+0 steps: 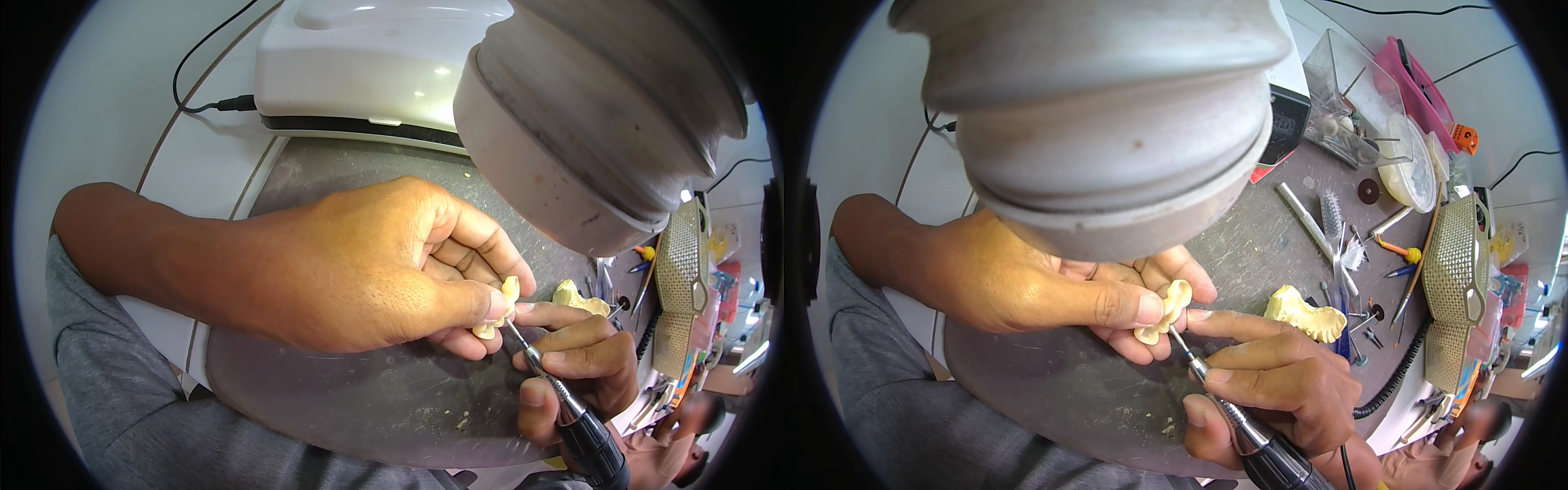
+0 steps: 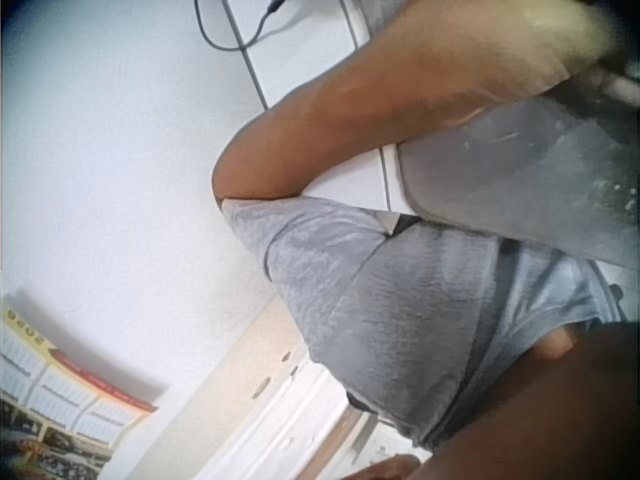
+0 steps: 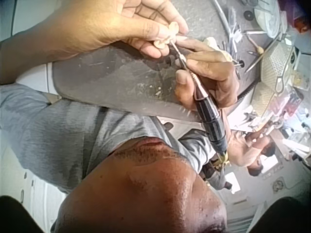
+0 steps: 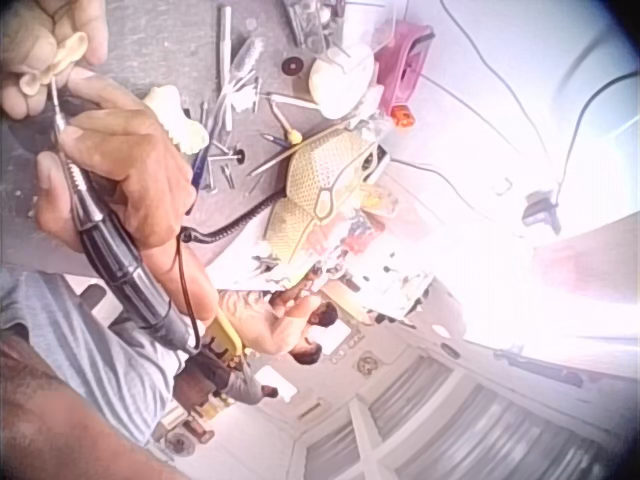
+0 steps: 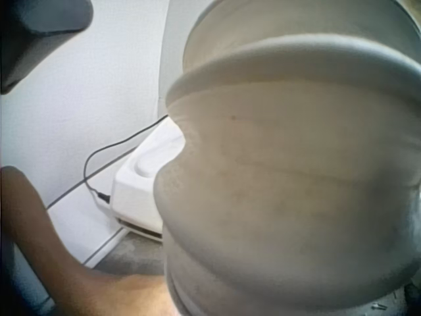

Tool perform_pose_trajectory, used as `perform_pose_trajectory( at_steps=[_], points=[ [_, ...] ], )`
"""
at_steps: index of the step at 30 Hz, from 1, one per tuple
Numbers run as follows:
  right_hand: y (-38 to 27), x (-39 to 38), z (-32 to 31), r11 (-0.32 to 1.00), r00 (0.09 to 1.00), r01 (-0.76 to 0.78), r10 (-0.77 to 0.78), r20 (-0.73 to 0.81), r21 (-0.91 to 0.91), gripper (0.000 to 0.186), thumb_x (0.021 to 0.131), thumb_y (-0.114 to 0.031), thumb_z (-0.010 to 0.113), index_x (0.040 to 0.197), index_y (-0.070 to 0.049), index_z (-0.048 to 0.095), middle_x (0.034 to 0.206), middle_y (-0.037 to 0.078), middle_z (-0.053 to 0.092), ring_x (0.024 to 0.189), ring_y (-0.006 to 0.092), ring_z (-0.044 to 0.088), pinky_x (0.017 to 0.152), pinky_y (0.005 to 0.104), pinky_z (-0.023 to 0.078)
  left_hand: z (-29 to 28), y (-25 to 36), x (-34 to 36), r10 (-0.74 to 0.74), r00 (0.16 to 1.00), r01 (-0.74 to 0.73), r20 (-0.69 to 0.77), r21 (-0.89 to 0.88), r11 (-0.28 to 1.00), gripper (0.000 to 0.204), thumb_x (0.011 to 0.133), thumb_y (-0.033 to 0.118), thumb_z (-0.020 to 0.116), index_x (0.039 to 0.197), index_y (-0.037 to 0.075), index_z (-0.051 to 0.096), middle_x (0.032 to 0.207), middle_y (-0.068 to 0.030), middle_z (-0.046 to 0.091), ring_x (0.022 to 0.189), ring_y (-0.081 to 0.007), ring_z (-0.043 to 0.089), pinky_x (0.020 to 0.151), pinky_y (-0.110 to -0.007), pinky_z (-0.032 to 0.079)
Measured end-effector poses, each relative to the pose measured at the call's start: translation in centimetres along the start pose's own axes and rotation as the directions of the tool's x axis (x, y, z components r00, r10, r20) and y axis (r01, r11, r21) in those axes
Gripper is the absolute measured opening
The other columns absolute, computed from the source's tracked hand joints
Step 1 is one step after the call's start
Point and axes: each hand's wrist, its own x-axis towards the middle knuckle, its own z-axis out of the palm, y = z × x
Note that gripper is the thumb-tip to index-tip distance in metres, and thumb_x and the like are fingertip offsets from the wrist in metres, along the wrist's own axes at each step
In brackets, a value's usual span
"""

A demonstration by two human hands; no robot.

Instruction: The person uses a rotary tool to polish a small dental prosthetic, then holds a plaster dental model and uses a small piece of dark material to refine it.

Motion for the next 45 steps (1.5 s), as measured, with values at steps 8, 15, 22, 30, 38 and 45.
perform_pose_trajectory(
  at_steps=[8, 15, 22, 30, 38, 45],
  points=[
    [-0.3, 0.2, -0.3, 1.0, 0.999, -0.017, 0.017, 0.05, -0.012, 0.028, 0.071, -0.003, 0.08, 0.089, -0.001, 0.059, 0.075, 0.011, 0.066, 0.08, 0.0368, 0.073, 0.062, 0.0353, 0.06, 0.1, 0.1, 0.0, -0.001, 1.0, 0.001, -0.001, 0.001, 1.0, 0.03, 0.098, 0.011, 0.057, 0.123, -0.006, 0.057, 0.104, -0.0114, 0.066, 0.093, -0.013, 0.068, 0.085, -0.023, 0.058],
    [-0.2, 0.7, -0.6, 0.999, 0.996, 0.013, -0.01, 0.092, -0.032, 0.031, 0.07, -0.003, 0.081, 0.091, -0.001, 0.058, 0.075, 0.011, 0.066, 0.081, 0.0363, 0.072, 0.064, 0.036, 0.06, 0.1, 0.3, 0.0, -0.022, 1.0, 0.022, -0.009, -0.018, 1.0, 0.03, 0.098, 0.011, 0.058, 0.123, -0.005, 0.057, 0.106, -0.0116, 0.066, 0.094, -0.0132, 0.068, 0.086, -0.024, 0.058],
    [-0.4, 0.8, -0.5, 0.999, 0.993, 0.017, -0.013, 0.116, -0.03, 0.032, 0.07, -0.003, 0.081, 0.092, -0.001, 0.058, 0.075, 0.011, 0.066, 0.082, 0.0369, 0.072, 0.066, 0.0368, 0.06, 0.2, 0.4, -0.3, -0.041, 0.999, 0.041, -0.014, -0.021, 0.999, 0.03, 0.098, 0.012, 0.058, 0.122, -0.005, 0.057, 0.106, -0.0117, 0.065, 0.095, -0.0131, 0.068, 0.087, -0.024, 0.058],
    [-0.2, 0.6, -0.6, 0.999, 0.993, 0.005, -0.001, 0.121, -0.033, 0.032, 0.071, -0.005, 0.082, 0.093, -0.002, 0.057, 0.076, 0.011, 0.066, 0.084, 0.0371, 0.072, 0.07, 0.0393, 0.061, 0.1, 0.1, 0.0, -0.027, 1.0, 0.026, -0.008, -0.023, 0.999, 0.028, 0.098, 0.011, 0.056, 0.122, -0.005, 0.057, 0.106, -0.0118, 0.065, 0.094, -0.0129, 0.067, 0.087, -0.024, 0.058],
    [-0.8, 0.7, -0.8, 0.997, 0.989, -0.026, 0.037, 0.145, -0.074, 0.034, 0.072, -0.006, 0.082, 0.095, -0.003, 0.057, 0.079, 0.011, 0.067, 0.089, 0.0363, 0.072, 0.081, 0.0456, 0.058, 0.2, 0.6, -0.1, -0.043, 0.999, 0.043, -0.012, -0.012, 0.999, 0.027, 0.098, 0.01, 0.057, 0.121, -0.004, 0.058, 0.106, -0.0123, 0.065, 0.096, -0.0137, 0.067, 0.087, -0.024, 0.058],
    [-0.9, 0.9, -1.0, 0.997, 0.98, -0.044, 0.056, 0.189, -0.071, 0.034, 0.074, -0.006, 0.082, 0.096, -0.004, 0.057, 0.08, 0.011, 0.067, 0.09, 0.0361, 0.072, 0.082, 0.0461, 0.058, 0.2, 0.3, -0.1, -0.043, 0.999, 0.042, -0.015, -0.03, 0.999, 0.027, 0.098, 0.01, 0.057, 0.121, -0.005, 0.058, 0.107, -0.0124, 0.065, 0.096, -0.0141, 0.067, 0.087, -0.024, 0.058]
  ],
)
